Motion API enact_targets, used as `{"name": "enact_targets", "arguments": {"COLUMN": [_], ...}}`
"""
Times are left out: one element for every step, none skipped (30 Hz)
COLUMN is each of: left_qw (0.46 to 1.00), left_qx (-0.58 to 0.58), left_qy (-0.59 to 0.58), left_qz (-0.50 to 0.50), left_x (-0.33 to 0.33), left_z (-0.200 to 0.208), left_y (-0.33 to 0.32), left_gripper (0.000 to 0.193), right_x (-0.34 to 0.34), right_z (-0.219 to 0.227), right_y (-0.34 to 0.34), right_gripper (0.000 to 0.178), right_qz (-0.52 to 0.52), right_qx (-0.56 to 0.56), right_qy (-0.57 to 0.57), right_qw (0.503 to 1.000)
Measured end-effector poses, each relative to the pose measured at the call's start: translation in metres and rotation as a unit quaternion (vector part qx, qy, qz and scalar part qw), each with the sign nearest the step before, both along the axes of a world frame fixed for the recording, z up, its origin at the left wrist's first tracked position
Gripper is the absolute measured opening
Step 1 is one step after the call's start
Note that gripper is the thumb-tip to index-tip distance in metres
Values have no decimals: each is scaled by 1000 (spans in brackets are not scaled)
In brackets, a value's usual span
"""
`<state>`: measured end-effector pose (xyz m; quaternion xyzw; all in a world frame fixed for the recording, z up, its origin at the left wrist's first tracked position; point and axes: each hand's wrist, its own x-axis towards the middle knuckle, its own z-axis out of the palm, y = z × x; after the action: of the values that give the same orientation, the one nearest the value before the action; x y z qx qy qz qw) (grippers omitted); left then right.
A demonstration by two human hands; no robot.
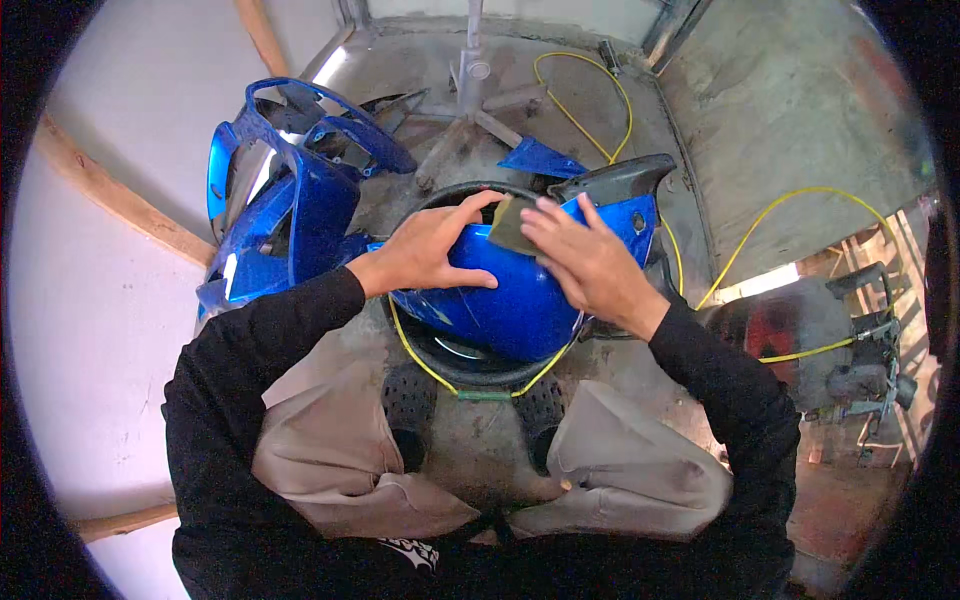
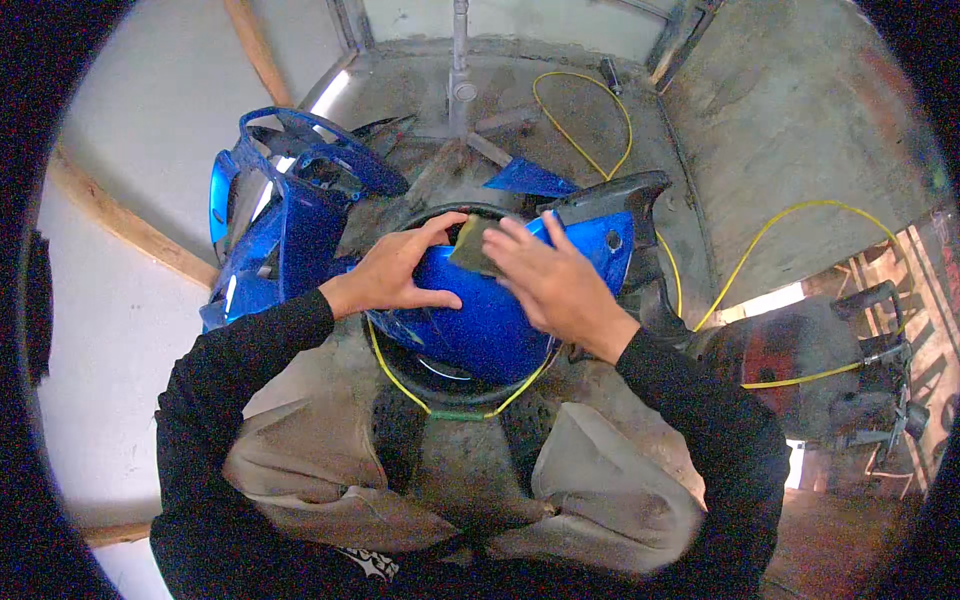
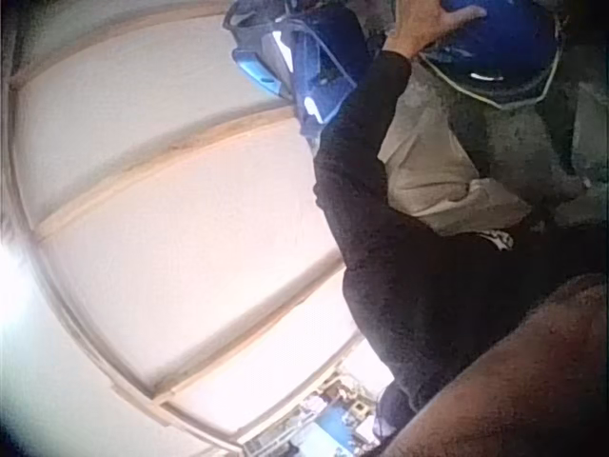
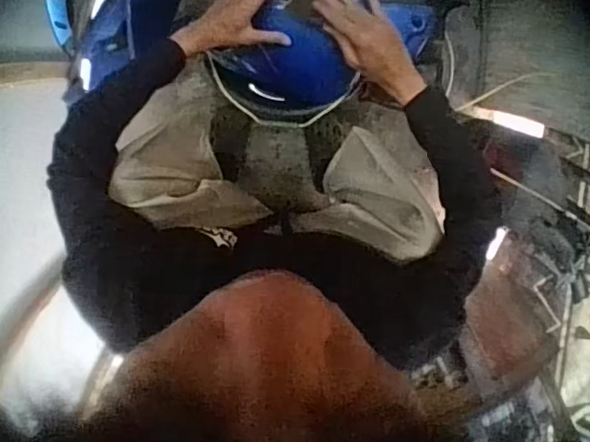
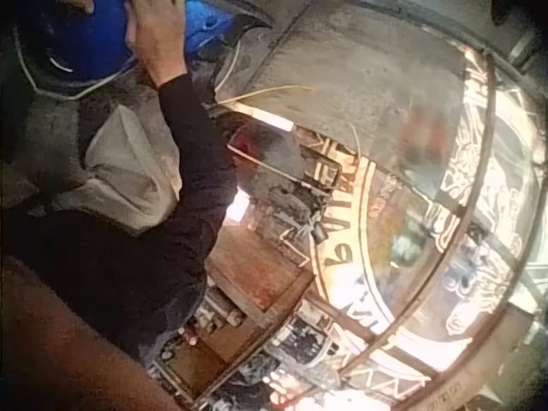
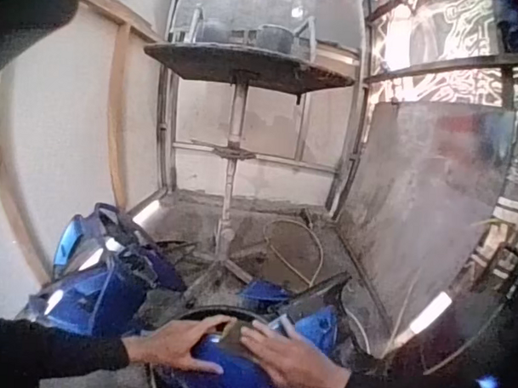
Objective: The person wet sands a motorcycle fairing part with sandpaper, dipping into a bucket of water while holding the part in place.
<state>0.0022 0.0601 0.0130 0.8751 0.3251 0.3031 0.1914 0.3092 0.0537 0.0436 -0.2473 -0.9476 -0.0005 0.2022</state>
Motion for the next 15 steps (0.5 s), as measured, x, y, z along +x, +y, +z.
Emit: {"name": "enact_targets", "arguments": {"left_qw": [1000,999,999,999,999,999,1000,1000,1000,1000,1000,1000,1000,998,998], "left_qx": [-16,-33,-31,-32,-35,-35,-25,-13,-13,2,14,16,-16,-47,-48], "left_qy": [14,26,26,22,19,20,17,13,14,10,9,5,22,36,37], "left_qz": [9,18,16,14,14,10,5,0,1,1,0,2,7,13,12], "left_x": [0,0,1,1,1,1,1,1,1,1,1,1,0,0,0], "left_z": [1,1,1,1,1,2,2,2,2,2,2,2,2,1,1], "left_y": [0,-1,-1,-1,-1,0,0,0,0,0,0,0,0,0,0], "left_gripper": [116,115,115,115,115,115,115,115,115,116,116,116,116,116,116], "right_x": [1,1,2,0,-2,-4,-5,-7,-7,-6,-4,-3,-1,1,2], "right_z": [1,2,4,4,3,2,1,0,-1,-1,-1,0,0,1,1], "right_y": [2,4,6,4,3,0,-3,-6,-7,-7,-5,-3,1,4,7], "right_gripper": [51,51,51,50,50,50,49,50,50,51,51,49,49,48,47], "right_qz": [2,-40,-94,-93,-82,-60,-27,6,-10,-5,0,-15,-17,-41,-70], "right_qx": [0,13,22,26,34,13,-5,-21,-25,-18,-11,7,-1,4,5], "right_qy": [0,5,26,31,15,28,25,13,40,19,-2,9,-2,9,24], "right_qw": [1000,999,995,995,996,998,999,1000,999,1000,1000,1000,1000,999,997]}}
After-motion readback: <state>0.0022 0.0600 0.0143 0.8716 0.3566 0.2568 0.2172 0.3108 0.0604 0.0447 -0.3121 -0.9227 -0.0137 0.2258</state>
